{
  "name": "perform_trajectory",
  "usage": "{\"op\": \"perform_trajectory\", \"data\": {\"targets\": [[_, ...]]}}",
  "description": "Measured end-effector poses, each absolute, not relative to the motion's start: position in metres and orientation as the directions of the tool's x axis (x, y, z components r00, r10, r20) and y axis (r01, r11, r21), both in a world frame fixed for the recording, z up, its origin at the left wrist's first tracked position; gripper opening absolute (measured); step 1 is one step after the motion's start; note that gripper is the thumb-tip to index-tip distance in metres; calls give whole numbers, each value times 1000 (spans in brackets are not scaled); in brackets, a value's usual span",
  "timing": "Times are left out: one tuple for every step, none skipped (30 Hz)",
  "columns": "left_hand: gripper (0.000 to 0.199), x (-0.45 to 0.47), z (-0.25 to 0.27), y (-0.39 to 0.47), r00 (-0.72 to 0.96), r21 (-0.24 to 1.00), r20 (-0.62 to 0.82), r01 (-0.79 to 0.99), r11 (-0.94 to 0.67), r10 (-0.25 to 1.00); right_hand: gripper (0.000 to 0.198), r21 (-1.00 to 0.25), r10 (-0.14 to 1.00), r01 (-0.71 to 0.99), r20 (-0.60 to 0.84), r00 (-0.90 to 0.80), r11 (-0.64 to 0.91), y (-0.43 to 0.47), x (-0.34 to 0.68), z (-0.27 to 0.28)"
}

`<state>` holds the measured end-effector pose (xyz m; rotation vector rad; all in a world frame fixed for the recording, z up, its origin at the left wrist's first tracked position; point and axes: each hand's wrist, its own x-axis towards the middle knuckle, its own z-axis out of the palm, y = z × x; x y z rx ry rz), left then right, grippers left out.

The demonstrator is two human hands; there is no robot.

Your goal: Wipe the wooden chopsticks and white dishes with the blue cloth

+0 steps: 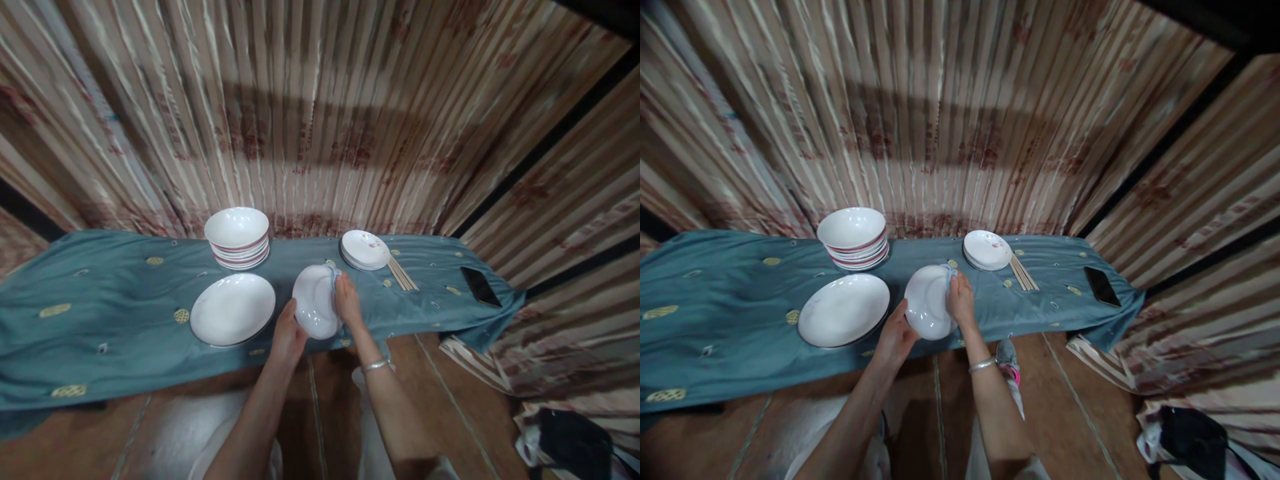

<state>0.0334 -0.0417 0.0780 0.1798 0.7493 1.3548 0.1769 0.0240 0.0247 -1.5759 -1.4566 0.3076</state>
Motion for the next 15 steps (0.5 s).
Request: {"op": "perform_trajectory", "data": {"targets": [[20, 33, 78, -41, 21, 524, -393, -816, 243, 919, 50, -741, 877, 654, 404, 259, 148, 22, 177, 22], [18, 33, 77, -41, 21, 517, -408, -819, 250, 913, 49, -735, 875, 661, 413, 255, 154, 20, 176, 19], [16, 32, 77, -40, 23, 508, -424, -821, 259, 905, 47, -729, 872, 665, 421, 249, 162, 17, 175, 17], [15, 31, 76, -39, 28, 498, -441, -824, 271, 897, 46, -723, 870, 669, 430, 241, 171, 13, 175, 14], [14, 30, 75, -38, 35, 488, -458, -825, 284, 888, 45, -717, 868, 673, 439, 233, 181, 9, 174, 11], [14, 30, 73, -37, 42, 479, -471, -827, 296, 881, 45, -711, 866, 677, 446, 226, 190, 5, 173, 8], [15, 29, 71, -36, 49, 472, -479, -827, 305, 876, 46, -709, 865, 678, 450, 224, 193, 0, 172, 6], [16, 29, 69, -34, 53, 467, -484, -828, 310, 873, 46, -710, 863, 678, 451, 227, 193, -5, 171, 3], [16, 29, 67, -33, 56, 465, -485, -829, 312, 872, 47, -713, 860, 676, 452, 238, 187, -10, 169, 1], [17, 29, 64, -32, 58, 462, -485, -830, 312, 872, 48, -717, 854, 674, 452, 256, 177, -15, 168, -2], [17, 30, 63, -31, 57, 459, -483, -833, 309, 874, 48, -722, 850, 672, 451, 272, 168, -21, 166, -3], [18, 31, 61, -30, 59, 456, -480, -836, 306, 875, 49, -726, 844, 670, 451, 291, 157, -28, 163, -5], [19, 32, 60, -29, 64, 450, -476, -839, 305, 877, 49, -730, 840, 667, 451, 303, 152, -34, 160, -6], [20, 33, 60, -29, 70, 443, -471, -843, 305, 879, 50, -734, 840, 662, 449, 304, 152, -41, 157, -6], [21, 34, 60, -29, 76, 436, -468, -846, 305, 880, 50, -739, 837, 656, 448, 314, 149, -48, 153, -6]]}}
